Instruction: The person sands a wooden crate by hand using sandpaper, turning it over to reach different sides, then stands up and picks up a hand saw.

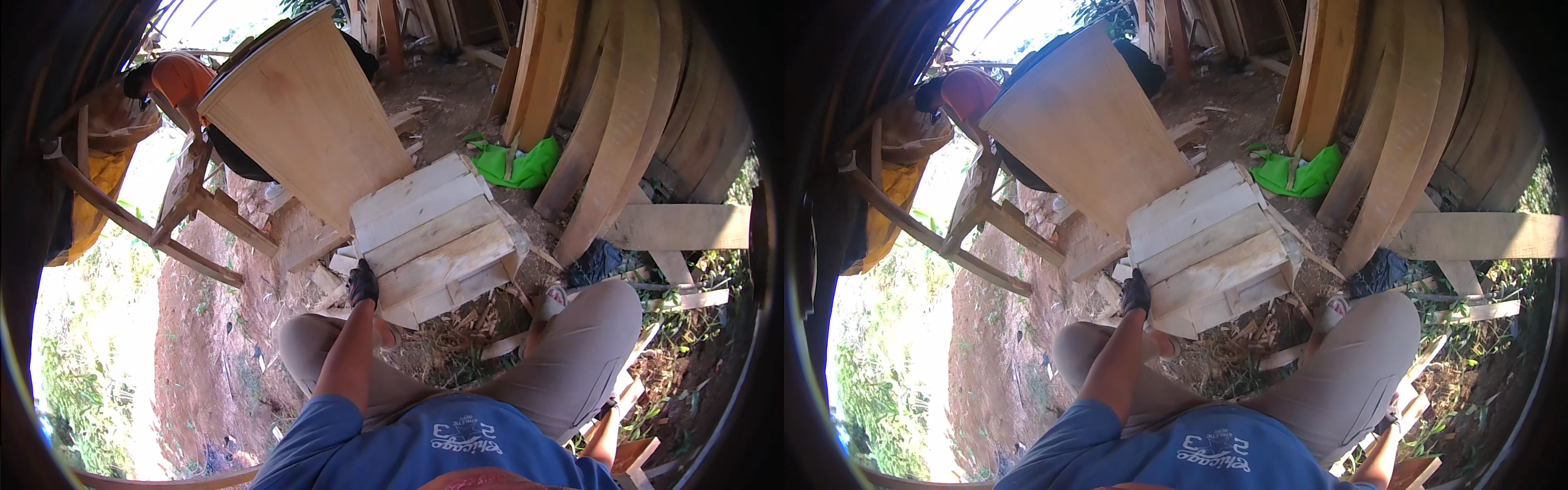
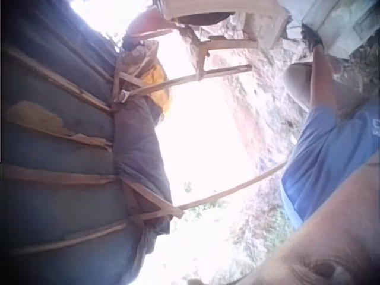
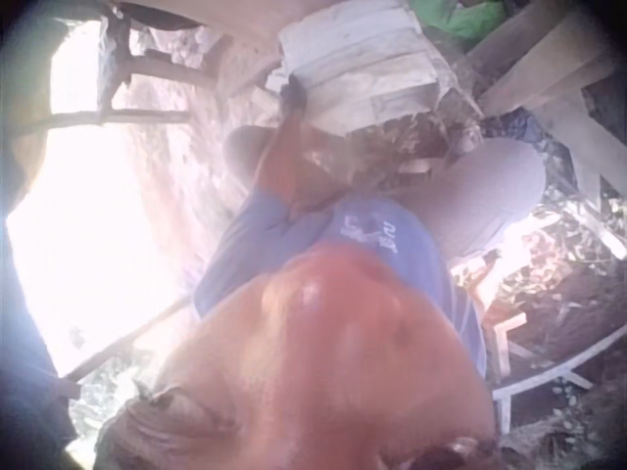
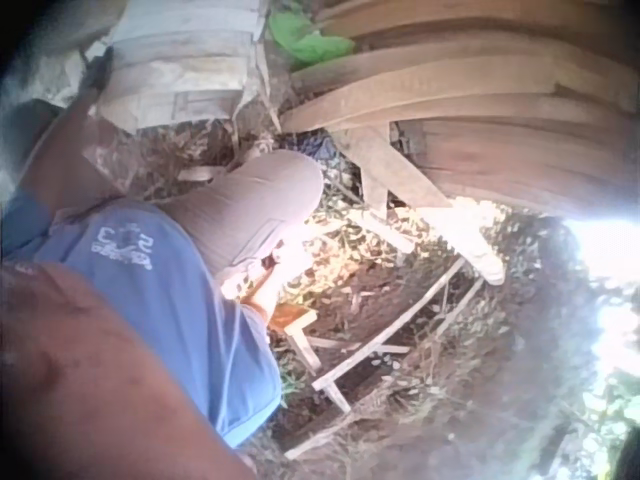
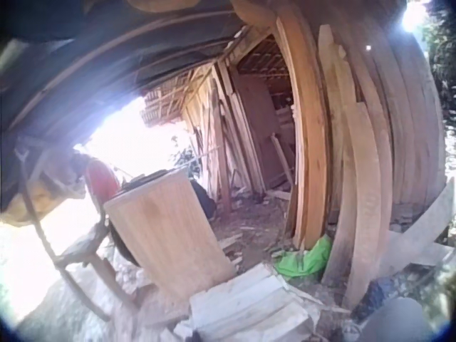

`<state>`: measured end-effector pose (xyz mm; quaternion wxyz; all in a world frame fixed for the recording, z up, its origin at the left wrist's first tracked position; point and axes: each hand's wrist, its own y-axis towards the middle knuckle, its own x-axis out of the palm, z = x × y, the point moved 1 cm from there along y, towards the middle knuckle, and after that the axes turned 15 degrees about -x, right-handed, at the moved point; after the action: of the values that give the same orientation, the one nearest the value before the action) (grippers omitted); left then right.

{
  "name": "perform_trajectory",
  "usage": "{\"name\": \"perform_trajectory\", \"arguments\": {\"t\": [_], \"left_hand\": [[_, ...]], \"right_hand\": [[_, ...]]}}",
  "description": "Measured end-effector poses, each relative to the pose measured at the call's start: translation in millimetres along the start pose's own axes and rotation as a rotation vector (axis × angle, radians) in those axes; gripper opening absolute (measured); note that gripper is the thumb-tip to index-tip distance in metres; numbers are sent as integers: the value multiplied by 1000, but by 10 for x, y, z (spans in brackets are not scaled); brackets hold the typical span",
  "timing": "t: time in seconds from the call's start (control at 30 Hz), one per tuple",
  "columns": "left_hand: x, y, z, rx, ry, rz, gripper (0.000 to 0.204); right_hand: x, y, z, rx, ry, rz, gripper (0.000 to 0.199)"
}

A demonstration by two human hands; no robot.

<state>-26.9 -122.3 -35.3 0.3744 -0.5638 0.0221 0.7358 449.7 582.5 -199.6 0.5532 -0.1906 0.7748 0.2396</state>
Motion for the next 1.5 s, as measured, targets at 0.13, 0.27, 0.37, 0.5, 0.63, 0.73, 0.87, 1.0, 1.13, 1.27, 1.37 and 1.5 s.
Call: {"name": "perform_trajectory", "arguments": {"t": [0.13,0.27,0.37,0.5,0.63,0.73,0.87,1.0,1.13,1.27,1.37,1.5], "left_hand": [[66,-159,60,-27,-72,-37,77],[29,175,-29,42,-28,-15,69],[-181,-262,250,264,-251,231,63],[-410,-1232,868,694,-655,-574,52],[-627,-2369,845,766,-700,-1630,45],[-996,-2681,830,929,-341,-1361,44],[-732,-2453,490,954,-362,-1158,56],[-918,-2600,376,996,-197,-651,58],[-149,-2221,171,639,-468,-1411,61],[-601,-2453,291,772,-300,-1171,64],[-778,-2504,348,768,-103,-938,66],[-848,-2385,385,842,43,-687,71]], "right_hand": [[-118,85,93,-154,12,249,67],[-239,492,-444,-20,215,94,48],[-900,934,-1049,31,833,-31,29],[-2685,1043,-3267,-486,1082,88,25],[-3119,533,-4696,-710,1248,-620,19],[-2887,297,-5169,-738,1220,-939,17],[-2653,150,-5520,-865,1056,-1144,16],[-2306,92,-5439,-981,992,-1250,29],[-2416,-36,-5469,-870,1002,-1515,27],[-2382,82,-5420,-900,928,-1396,26],[-2448,98,-5452,-910,836,-1315,25],[-2388,90,-5446,-965,873,-1266,26]]}}
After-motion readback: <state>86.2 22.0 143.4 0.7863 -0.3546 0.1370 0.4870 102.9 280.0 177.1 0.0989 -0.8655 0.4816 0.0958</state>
